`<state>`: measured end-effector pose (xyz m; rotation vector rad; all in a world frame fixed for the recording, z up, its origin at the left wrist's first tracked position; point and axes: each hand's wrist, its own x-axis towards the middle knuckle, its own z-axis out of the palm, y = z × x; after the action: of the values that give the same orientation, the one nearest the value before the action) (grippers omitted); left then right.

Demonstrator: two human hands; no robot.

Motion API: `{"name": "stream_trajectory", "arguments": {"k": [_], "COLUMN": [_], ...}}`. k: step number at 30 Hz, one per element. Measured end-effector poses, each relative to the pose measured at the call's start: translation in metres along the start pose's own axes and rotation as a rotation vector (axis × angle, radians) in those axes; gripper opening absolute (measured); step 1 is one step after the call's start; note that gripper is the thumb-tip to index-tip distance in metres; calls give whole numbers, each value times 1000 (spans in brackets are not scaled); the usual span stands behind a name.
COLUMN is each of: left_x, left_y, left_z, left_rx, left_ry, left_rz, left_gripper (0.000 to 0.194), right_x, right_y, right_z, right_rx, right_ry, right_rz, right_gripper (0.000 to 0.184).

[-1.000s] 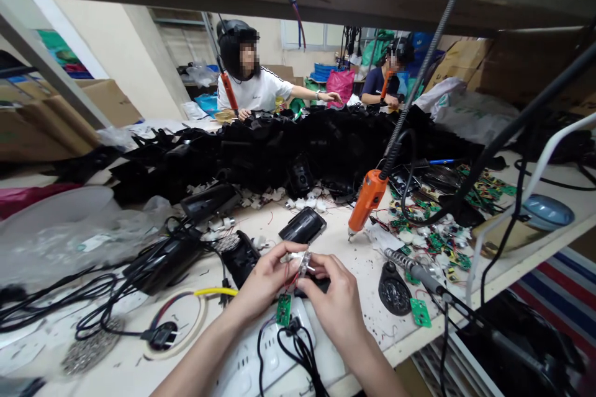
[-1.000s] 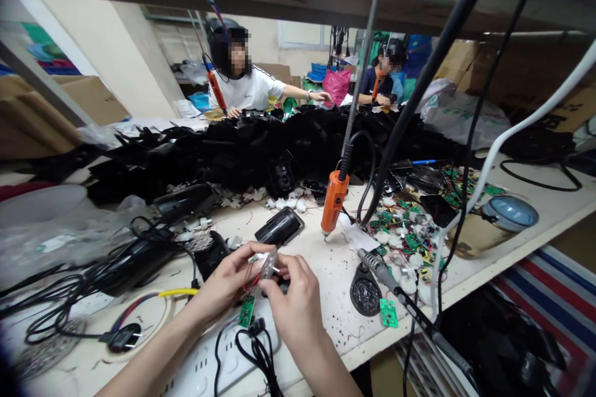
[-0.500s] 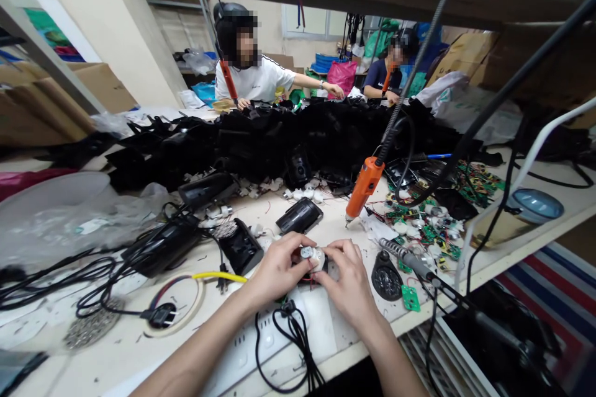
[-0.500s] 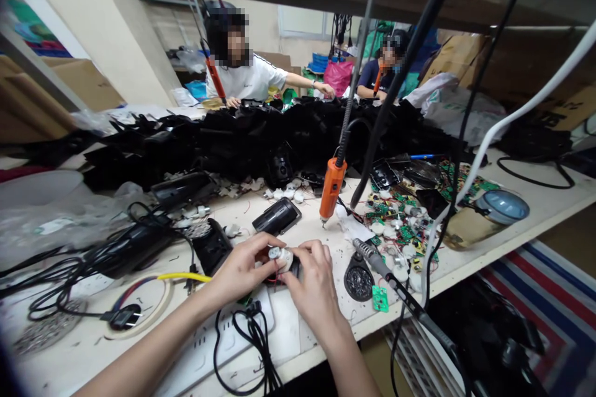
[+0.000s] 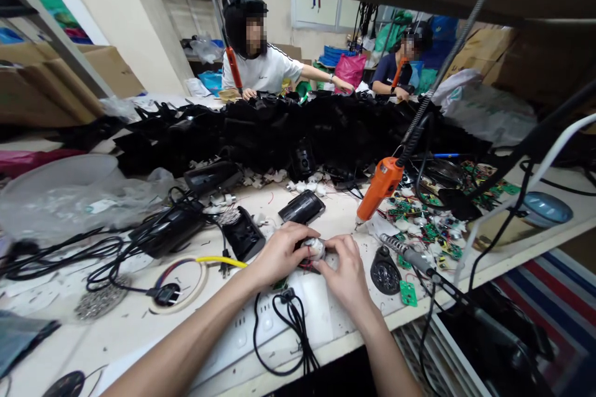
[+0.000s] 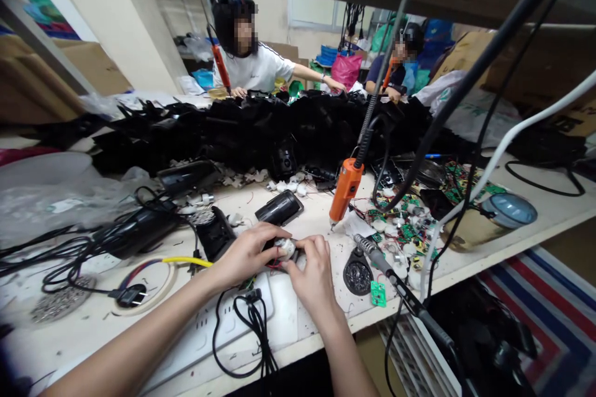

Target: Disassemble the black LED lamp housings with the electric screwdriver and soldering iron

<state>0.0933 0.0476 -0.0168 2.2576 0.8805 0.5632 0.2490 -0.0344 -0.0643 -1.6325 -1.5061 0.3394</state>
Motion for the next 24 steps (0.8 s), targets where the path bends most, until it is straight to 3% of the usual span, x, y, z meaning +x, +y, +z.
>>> {"name": "stream_trajectory", "arguments": {"k": [13, 24], "left_x": [2, -4], "left_y": [2, -6], "left_z": [-7, -5], "left_rx": [-105, -34], "left_ry": [10, -12], "left_rz": [-109, -36], "left_gripper": [27, 34], "right_x": [0, -6], "right_y": [-8, -2], "right_z": [7, 4], "right_rx": [44, 74], "right_ry": [23, -5], "right_rz": [3, 1], "right_gripper": [15, 16]}}
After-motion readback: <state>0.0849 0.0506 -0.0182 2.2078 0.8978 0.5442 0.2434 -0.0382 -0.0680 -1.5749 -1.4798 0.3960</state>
